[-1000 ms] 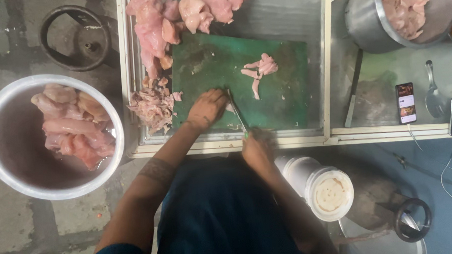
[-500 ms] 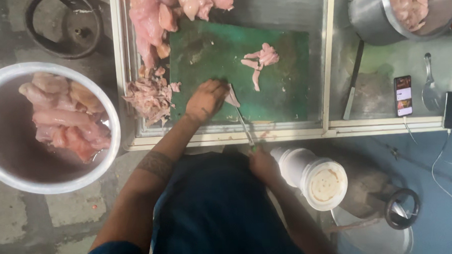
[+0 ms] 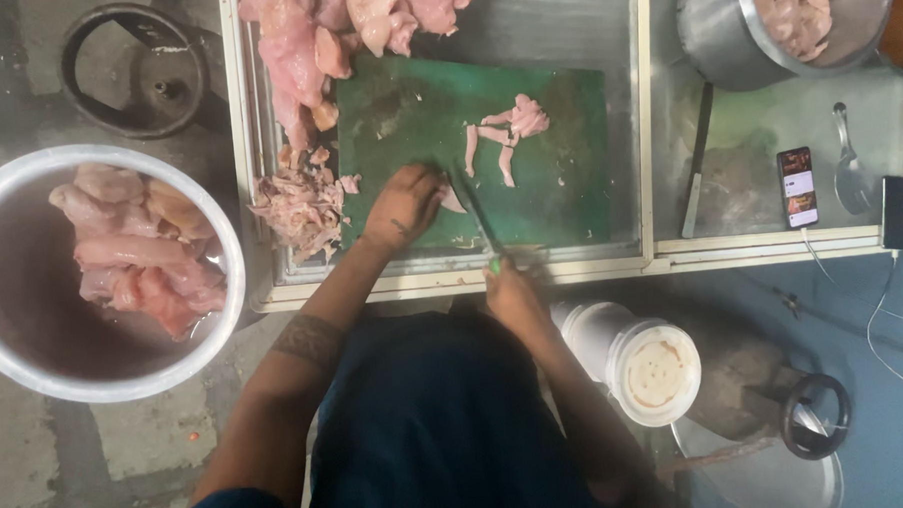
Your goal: The person washes raw chicken pieces in a white bucket, then places them on a green cutting board. Using a knife, the person slices the chicken into smaller strips and transfers the cut pieces into a metal bowl.
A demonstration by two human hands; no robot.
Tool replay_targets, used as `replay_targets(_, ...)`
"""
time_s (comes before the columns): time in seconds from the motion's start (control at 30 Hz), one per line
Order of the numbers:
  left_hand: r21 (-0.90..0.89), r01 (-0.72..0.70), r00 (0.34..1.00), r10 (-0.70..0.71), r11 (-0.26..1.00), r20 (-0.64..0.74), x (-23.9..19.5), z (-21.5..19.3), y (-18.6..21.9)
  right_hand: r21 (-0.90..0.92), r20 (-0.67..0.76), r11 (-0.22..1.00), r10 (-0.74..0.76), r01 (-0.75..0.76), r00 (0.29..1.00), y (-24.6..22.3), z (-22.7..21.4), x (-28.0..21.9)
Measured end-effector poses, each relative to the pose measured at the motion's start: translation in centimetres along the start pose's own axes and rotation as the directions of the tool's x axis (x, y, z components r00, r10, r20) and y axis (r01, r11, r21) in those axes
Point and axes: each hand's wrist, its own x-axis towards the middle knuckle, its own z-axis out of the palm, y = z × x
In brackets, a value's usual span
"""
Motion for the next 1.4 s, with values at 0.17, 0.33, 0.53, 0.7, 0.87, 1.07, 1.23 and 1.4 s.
replay_targets(0.17,0.095,0.006,0.990,-0.019,0.995,0.140,0.2,-0.2,-0.5,-0.136,-0.008,0.990,-0.047,0.045,0.999,-1.8,-0.5,0.7)
replay_targets(0.33,0.122,-0.045,0.994,0.033,0.991,0.104,0.3,-0.2,-0.4,-0.106,-0.073,0.991,-0.094,0.086,0.993,-3.2,-0.7,2.0)
replay_targets(0.53,0.146,-0.029,0.989,0.007,0.989,0.148,0.0,-0.1,-0.3,-0.077,-0.034,0.995,-0.062,0.059,0.997,-4.2,0.5,5.6)
replay_targets(0.7,0.154,-0.029,0.991,0.008,0.988,0.133,0.9,-0.3,-0.1,-0.172,-0.030,0.984,-0.052,0.046,0.998,-2.9,1.3,4.2)
replay_targets(0.87,0.106,0.001,0.987,-0.018,0.994,0.162,0.6,-0.4,-0.3,-0.074,-0.059,0.982,-0.178,0.173,0.982,3.1,1.8,-2.8)
replay_targets(1.07,0.068,0.016,0.994,-0.023,0.998,0.105,0.7,-0.6,0.1,0.038,0.009,0.993,-0.112,0.112,0.994,3.4,2.1,0.2)
replay_targets(1.23,0.109,0.048,0.992,-0.060,0.993,0.109,0.9,-1.0,1.2,0.136,-0.224,0.988,-0.042,0.074,0.974,3.2,2.0,3.1)
replay_targets(1.4,0.027,0.379,0.917,-0.371,0.925,-0.149,-1.1,3.1,3.5,0.265,-0.270,0.958,-0.034,0.108,0.962,7.4,2.1,0.6)
